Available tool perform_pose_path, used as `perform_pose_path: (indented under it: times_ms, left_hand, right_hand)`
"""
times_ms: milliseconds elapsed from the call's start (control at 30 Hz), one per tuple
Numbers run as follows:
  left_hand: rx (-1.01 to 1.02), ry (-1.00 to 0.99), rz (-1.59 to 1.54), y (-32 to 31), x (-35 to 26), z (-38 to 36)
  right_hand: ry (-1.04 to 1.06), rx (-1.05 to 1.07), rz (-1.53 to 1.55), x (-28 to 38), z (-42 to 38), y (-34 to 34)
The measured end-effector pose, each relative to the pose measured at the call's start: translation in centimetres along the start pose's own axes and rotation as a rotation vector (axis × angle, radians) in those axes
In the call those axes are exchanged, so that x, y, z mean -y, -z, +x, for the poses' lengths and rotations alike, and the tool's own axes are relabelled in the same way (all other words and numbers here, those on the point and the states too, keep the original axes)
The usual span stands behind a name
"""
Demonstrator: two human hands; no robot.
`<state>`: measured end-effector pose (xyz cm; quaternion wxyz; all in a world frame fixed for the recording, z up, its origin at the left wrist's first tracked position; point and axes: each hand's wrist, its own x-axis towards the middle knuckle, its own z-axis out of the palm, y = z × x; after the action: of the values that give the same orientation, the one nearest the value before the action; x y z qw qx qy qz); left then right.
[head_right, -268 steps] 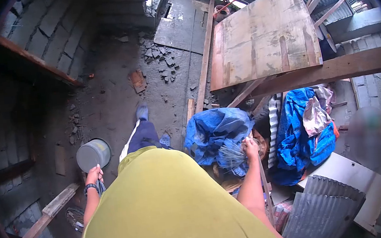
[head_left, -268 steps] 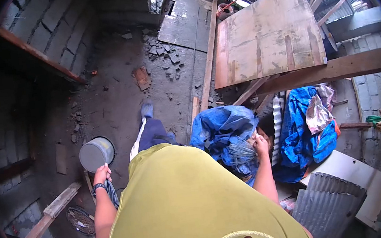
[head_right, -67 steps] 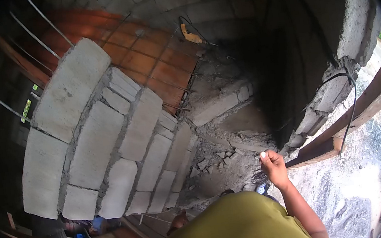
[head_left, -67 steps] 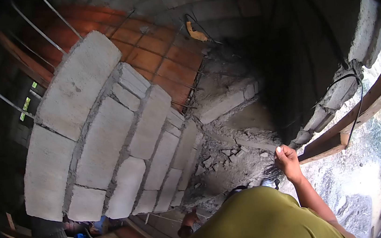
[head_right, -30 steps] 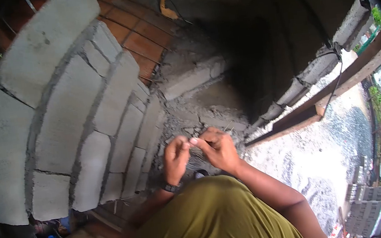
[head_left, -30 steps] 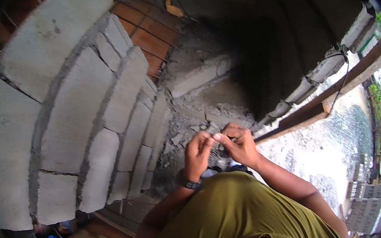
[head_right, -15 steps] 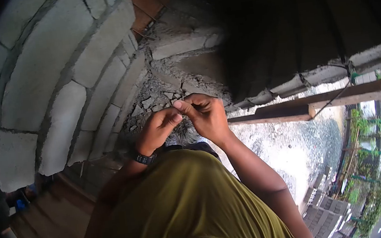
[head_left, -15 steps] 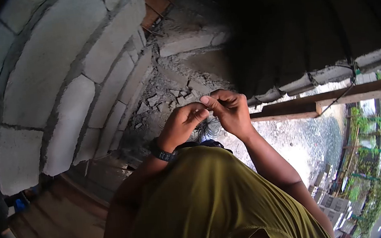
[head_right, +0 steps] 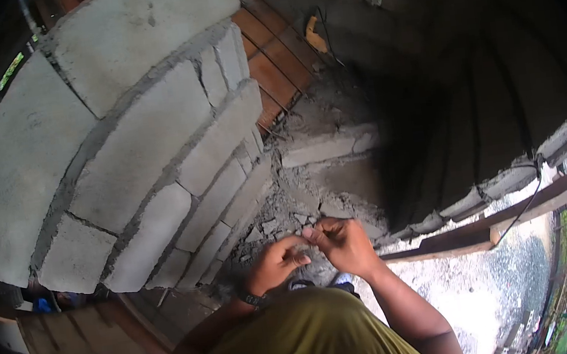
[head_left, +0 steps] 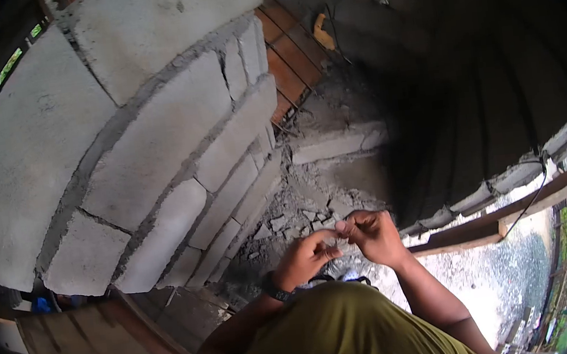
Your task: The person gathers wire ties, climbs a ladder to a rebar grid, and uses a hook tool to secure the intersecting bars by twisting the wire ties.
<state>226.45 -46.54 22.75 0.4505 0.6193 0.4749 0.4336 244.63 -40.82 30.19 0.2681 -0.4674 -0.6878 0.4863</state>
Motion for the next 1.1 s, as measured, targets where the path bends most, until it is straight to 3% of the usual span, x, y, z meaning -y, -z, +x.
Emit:
perform_pose_path:
  times_ms: [33, 67, 100, 300, 400, 500, 600, 633, 767, 900, 1033, 1100]
  left_hand:
    - [-0.032, 0.046, 0.025, 0.9, -1.8, 0.0]
    - [-0.104, 0.068, -0.162, 0.6, -0.4, -0.1]
    - [-0.184, 0.001, -0.096, 1.3, -0.4, -0.2]
    - [-0.587, 0.258, -0.466, 6.2, 4.2, -3.8]
    - [-0.69, 0.377, -0.636, 8.2, 6.8, -6.2]
    - [-0.759, 0.407, -0.669, 9.2, 8.2, -7.8]
    - [-0.738, 0.445, -0.695, 10.0, 8.3, -8.0]
    - [-0.738, 0.456, -0.728, 10.2, 8.4, -7.7]
    - [-0.644, 0.416, -0.783, 10.2, 7.9, -5.5]
    - [-0.591, 0.416, -0.702, 8.6, 5.5, -3.0]
    - [-0.5, 0.419, -0.681, 7.9, 4.3, -0.5]
    - [-0.431, 0.431, -0.696, 7.3, 3.3, 1.3]
  right_hand:
    - [0.021, -0.045, 0.024, -0.2, -0.2, -0.1]
    - [0.068, -0.078, 0.096, -1.8, -0.1, 0.1]
    - [0.119, -0.144, 0.167, -1.3, -0.2, 0.2]
    - [0.071, -0.323, 0.247, -6.7, -4.3, 5.2]
    - [0.049, -0.493, 0.303, -9.2, -6.9, 7.4]
    - [0.022, -0.656, 0.158, -9.9, -8.2, 9.5]
    - [-0.03, -0.807, 0.237, -9.0, -8.5, 9.7]
    - [0.036, -0.831, 0.161, -10.3, -8.7, 10.3]
    - [-0.09, -0.884, 0.217, -10.1, -8.4, 10.8]
    - [-0.079, -0.914, 0.269, -9.2, -6.0, 10.1]
    - [-0.035, -0.734, 0.127, -9.5, -2.9, 8.7]
    - [0.04, -0.554, 0.239, -8.0, -0.2, 6.5]
